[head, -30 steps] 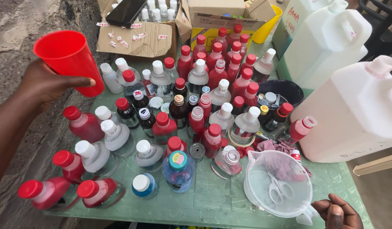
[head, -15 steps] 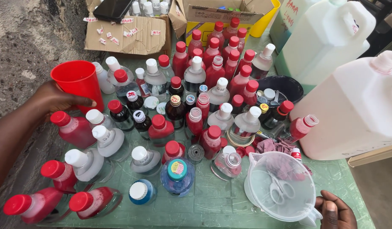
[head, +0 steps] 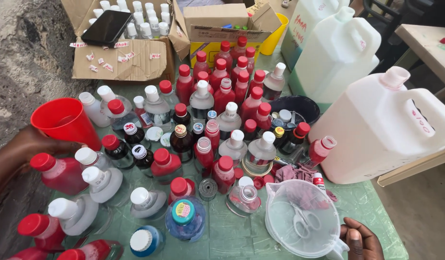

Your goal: Mixing different colored liquids by pouring them between containers and filling a small bottle.

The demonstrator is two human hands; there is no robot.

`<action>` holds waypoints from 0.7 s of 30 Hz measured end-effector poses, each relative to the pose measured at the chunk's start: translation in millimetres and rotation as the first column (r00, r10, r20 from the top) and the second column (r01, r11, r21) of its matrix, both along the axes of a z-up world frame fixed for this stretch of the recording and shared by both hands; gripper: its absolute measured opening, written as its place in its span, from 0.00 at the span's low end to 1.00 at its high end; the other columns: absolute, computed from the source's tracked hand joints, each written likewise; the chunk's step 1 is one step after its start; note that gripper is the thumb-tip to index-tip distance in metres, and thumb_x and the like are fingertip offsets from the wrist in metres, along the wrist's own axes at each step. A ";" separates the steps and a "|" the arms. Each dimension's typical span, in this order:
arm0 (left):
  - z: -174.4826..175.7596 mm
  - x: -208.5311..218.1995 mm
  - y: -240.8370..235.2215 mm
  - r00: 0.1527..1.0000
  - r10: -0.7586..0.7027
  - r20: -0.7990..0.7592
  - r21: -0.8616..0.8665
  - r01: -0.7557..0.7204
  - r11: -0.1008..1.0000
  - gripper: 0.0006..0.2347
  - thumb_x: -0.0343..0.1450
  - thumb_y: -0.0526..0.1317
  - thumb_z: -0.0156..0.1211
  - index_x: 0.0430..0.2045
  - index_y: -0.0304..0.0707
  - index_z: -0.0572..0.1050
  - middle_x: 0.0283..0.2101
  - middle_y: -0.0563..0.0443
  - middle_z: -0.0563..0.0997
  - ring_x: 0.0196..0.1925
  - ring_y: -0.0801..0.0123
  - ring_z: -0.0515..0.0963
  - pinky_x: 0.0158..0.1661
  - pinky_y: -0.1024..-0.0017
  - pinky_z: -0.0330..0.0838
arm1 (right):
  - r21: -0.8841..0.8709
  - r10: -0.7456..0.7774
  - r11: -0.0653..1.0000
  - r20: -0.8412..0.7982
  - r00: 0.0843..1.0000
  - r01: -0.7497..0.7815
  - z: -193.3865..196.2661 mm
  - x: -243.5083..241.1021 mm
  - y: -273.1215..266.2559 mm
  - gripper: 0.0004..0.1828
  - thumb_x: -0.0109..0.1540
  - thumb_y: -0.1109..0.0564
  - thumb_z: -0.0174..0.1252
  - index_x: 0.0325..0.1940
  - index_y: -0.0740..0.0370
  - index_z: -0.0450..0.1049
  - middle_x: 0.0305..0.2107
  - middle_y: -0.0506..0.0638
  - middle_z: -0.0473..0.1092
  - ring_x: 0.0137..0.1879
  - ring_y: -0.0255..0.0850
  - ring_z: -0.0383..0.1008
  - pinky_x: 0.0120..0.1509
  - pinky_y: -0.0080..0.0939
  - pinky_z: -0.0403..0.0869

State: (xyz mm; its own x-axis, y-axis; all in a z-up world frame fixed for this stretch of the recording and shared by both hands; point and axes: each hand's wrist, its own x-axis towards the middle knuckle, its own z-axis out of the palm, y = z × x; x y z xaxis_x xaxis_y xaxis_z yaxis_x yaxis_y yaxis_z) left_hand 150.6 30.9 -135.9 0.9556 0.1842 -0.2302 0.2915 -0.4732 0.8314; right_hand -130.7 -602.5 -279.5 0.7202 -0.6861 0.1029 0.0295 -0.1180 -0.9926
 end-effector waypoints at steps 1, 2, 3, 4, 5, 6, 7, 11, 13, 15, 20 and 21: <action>0.8 -4.2 1.1 1.000 -0.016 0.007 -0.048 0.016 0.999 0.25 0.55 0.23 0.73 0.49 0.25 0.79 0.47 0.34 0.84 0.46 0.51 0.80 0.46 0.51 0.73 | 0.009 0.001 1.000 -0.009 1.000 -0.001 0.6 -0.3 1.7 0.27 0.73 0.50 0.48 0.67 0.77 0.66 0.39 0.66 0.72 0.41 0.54 0.73 0.46 0.48 0.71; -0.8 -5.1 1.0 1.000 -0.016 0.005 -0.045 0.016 0.999 0.25 0.55 0.23 0.73 0.49 0.25 0.79 0.47 0.34 0.84 0.46 0.51 0.80 0.46 0.51 0.73 | 0.012 0.001 1.000 -0.012 1.000 -0.001 -7.1 -2.7 -5.3 0.27 0.73 0.50 0.48 0.67 0.77 0.66 0.39 0.66 0.72 0.41 0.54 0.73 0.46 0.48 0.71; -1.6 -5.5 0.6 1.000 -0.014 -0.021 -0.074 0.012 0.997 0.26 0.57 0.21 0.69 0.52 0.26 0.77 0.49 0.33 0.83 0.48 0.49 0.79 0.46 0.49 0.73 | 0.019 0.032 0.999 -0.014 0.999 -0.032 -14.9 -3.9 -12.9 0.31 0.72 0.46 0.48 0.68 0.78 0.66 0.38 0.66 0.72 0.41 0.54 0.74 0.47 0.48 0.71; -2.4 -6.1 0.1 0.999 -0.013 -0.046 -0.102 0.008 0.995 0.27 0.59 0.18 0.66 0.55 0.26 0.75 0.51 0.32 0.82 0.50 0.47 0.78 0.46 0.47 0.72 | 0.027 0.063 0.998 -0.016 0.998 -0.062 -22.6 -5.1 -20.6 0.35 0.71 0.43 0.48 0.68 0.78 0.66 0.38 0.66 0.73 0.42 0.54 0.74 0.48 0.48 0.71; -5.3 -5.2 2.1 0.999 -0.014 -0.045 -0.102 0.009 0.995 0.27 0.59 0.18 0.66 0.55 0.26 0.75 0.51 0.32 0.82 0.50 0.47 0.78 0.46 0.47 0.72 | 0.027 0.061 0.998 -0.015 0.998 -0.061 -22.1 -4.6 -21.1 0.35 0.71 0.43 0.48 0.68 0.78 0.66 0.38 0.66 0.73 0.42 0.54 0.74 0.48 0.48 0.71; -8.1 -4.3 4.1 0.999 -0.028 -0.037 -0.076 0.025 0.997 0.28 0.58 0.20 0.67 0.56 0.26 0.75 0.52 0.33 0.82 0.51 0.47 0.78 0.48 0.47 0.72 | 0.102 0.059 0.993 -0.028 0.998 -0.055 -21.7 -4.2 -21.8 0.38 0.68 0.41 0.48 0.67 0.80 0.65 0.40 0.71 0.72 0.44 0.60 0.74 0.46 0.55 0.71; -10.9 -4.1 6.3 0.999 -0.042 -0.028 -0.049 0.041 0.998 0.28 0.58 0.22 0.67 0.57 0.27 0.75 0.53 0.33 0.82 0.52 0.48 0.78 0.49 0.47 0.71 | 0.176 0.057 0.983 -0.041 0.998 -0.049 -21.5 -4.2 -22.2 0.41 0.65 0.40 0.48 0.67 0.82 0.64 0.41 0.76 0.71 0.46 0.66 0.74 0.44 0.61 0.71; -27.1 2.5 19.6 0.998 -0.067 -0.003 -0.091 0.066 0.994 0.28 0.57 0.20 0.66 0.55 0.24 0.75 0.52 0.31 0.82 0.50 0.45 0.79 0.48 0.47 0.72 | 0.229 0.070 0.972 -0.100 0.993 -0.045 -25.8 -6.3 -34.9 0.48 0.61 0.32 0.46 0.67 0.79 0.65 0.45 0.77 0.72 0.48 0.68 0.74 0.47 0.64 0.71; -44.4 11.4 36.0 0.998 -0.062 -0.015 -0.106 0.060 0.993 0.25 0.58 0.17 0.67 0.52 0.22 0.77 0.50 0.32 0.83 0.50 0.48 0.79 0.48 0.49 0.73 | 0.193 0.103 0.978 -0.106 0.989 -0.081 -22.6 -9.1 -35.3 0.53 0.59 0.27 0.44 0.68 0.78 0.66 0.44 0.71 0.72 0.50 0.64 0.75 0.51 0.60 0.72; -93.8 35.1 86.4 0.996 -0.071 -0.051 -0.185 0.061 0.981 0.21 0.61 0.14 0.62 0.49 0.17 0.78 0.47 0.28 0.83 0.46 0.45 0.80 0.44 0.48 0.73 | 0.214 0.140 0.969 -0.061 0.988 -0.124 -41.3 -11.2 -48.6 0.53 0.57 0.28 0.47 0.67 0.79 0.66 0.44 0.73 0.73 0.49 0.64 0.75 0.50 0.62 0.73; -57.1 19.5 70.2 0.961 0.088 -0.263 -0.195 -0.142 0.970 0.21 0.72 0.14 0.38 0.60 0.16 0.68 0.61 0.24 0.75 0.61 0.46 0.74 0.58 0.55 0.68 | 0.268 0.288 0.920 0.038 0.957 -0.287 -67.5 -13.2 -50.2 0.59 0.48 0.29 0.58 0.66 0.82 0.67 0.48 0.76 0.76 0.52 0.64 0.78 0.51 0.60 0.75; -38.0 9.6 59.3 0.952 0.148 -0.269 -0.164 -0.197 0.967 0.20 0.75 0.18 0.42 0.65 0.21 0.62 0.63 0.26 0.73 0.63 0.47 0.72 0.60 0.55 0.67 | 0.073 0.176 0.982 -0.038 0.984 -0.173 -53.3 -16.0 -28.3 0.42 0.56 0.32 0.55 0.55 0.74 0.72 0.36 0.64 0.74 0.41 0.51 0.71 0.44 0.47 0.67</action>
State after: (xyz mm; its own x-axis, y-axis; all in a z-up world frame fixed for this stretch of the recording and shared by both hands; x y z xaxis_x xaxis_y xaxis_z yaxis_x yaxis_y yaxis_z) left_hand 160.2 90.2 -173.9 0.8188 0.2712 -0.5060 0.5666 -0.2403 0.7882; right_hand -146.7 -630.8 -332.8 0.8323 -0.5538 0.0250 -0.0003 -0.0457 -0.9990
